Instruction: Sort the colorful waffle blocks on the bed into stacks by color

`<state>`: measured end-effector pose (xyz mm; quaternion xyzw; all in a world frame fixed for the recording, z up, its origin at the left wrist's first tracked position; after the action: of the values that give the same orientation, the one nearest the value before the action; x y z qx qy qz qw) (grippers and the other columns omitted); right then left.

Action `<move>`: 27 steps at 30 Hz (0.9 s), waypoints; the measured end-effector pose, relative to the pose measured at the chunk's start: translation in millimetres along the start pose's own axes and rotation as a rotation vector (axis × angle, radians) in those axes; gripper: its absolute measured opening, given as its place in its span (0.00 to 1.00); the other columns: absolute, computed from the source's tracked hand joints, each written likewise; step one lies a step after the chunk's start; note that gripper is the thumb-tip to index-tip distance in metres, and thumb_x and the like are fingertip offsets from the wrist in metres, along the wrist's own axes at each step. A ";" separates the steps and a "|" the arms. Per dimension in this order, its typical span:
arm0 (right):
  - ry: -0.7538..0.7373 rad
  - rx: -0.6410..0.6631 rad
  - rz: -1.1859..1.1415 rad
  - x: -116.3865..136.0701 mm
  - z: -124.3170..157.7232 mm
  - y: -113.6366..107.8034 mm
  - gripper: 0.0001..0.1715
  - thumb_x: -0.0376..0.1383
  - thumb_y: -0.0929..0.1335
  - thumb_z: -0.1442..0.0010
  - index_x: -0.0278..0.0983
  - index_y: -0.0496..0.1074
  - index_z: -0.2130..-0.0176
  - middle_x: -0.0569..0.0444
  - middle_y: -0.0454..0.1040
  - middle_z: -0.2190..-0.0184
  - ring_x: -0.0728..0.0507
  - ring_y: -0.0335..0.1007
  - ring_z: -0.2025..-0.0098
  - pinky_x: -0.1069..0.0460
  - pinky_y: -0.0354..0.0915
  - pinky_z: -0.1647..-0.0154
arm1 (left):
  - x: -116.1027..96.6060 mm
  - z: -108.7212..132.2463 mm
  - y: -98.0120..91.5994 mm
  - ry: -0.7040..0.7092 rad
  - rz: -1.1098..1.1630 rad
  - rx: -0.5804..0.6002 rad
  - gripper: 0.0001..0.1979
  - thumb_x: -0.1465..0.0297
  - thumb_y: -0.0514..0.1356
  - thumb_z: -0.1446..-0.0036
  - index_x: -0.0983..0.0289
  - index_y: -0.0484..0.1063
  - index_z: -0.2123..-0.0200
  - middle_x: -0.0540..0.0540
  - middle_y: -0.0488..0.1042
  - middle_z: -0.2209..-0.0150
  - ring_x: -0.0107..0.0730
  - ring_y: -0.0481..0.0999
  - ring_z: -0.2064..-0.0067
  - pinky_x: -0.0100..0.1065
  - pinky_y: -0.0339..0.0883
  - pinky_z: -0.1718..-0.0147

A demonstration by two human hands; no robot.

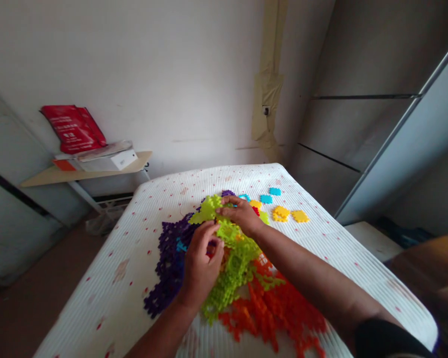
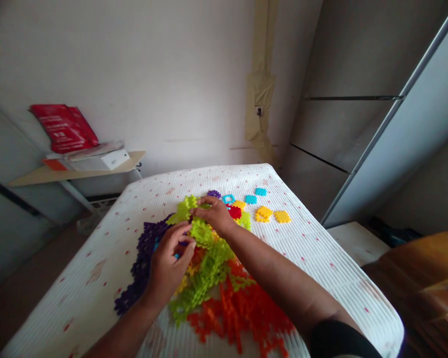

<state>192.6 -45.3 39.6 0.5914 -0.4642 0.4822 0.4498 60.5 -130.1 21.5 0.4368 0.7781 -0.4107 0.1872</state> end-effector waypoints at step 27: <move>0.235 -0.254 1.216 -50.8 -8.8 -147.6 0.31 0.54 0.68 0.48 0.36 0.71 0.52 0.40 0.72 0.56 0.34 0.68 0.51 0.44 0.61 0.51 | 75.2 -16.9 -22.4 -0.054 -0.513 0.451 0.36 0.73 0.55 0.58 0.61 0.60 0.41 0.58 0.71 0.49 0.48 0.66 0.48 0.43 0.60 0.51</move>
<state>331.1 -6.6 -21.9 0.1069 -0.7184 0.6544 0.2102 1.7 -83.3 -6.7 0.2464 0.7470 -0.6174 -0.0031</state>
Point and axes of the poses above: each hand's wrist, its own z-axis away from the middle knuckle, its own y-axis out of the palm, x = y × z, the point moved 3 cm from there along -z, towards the middle knuckle
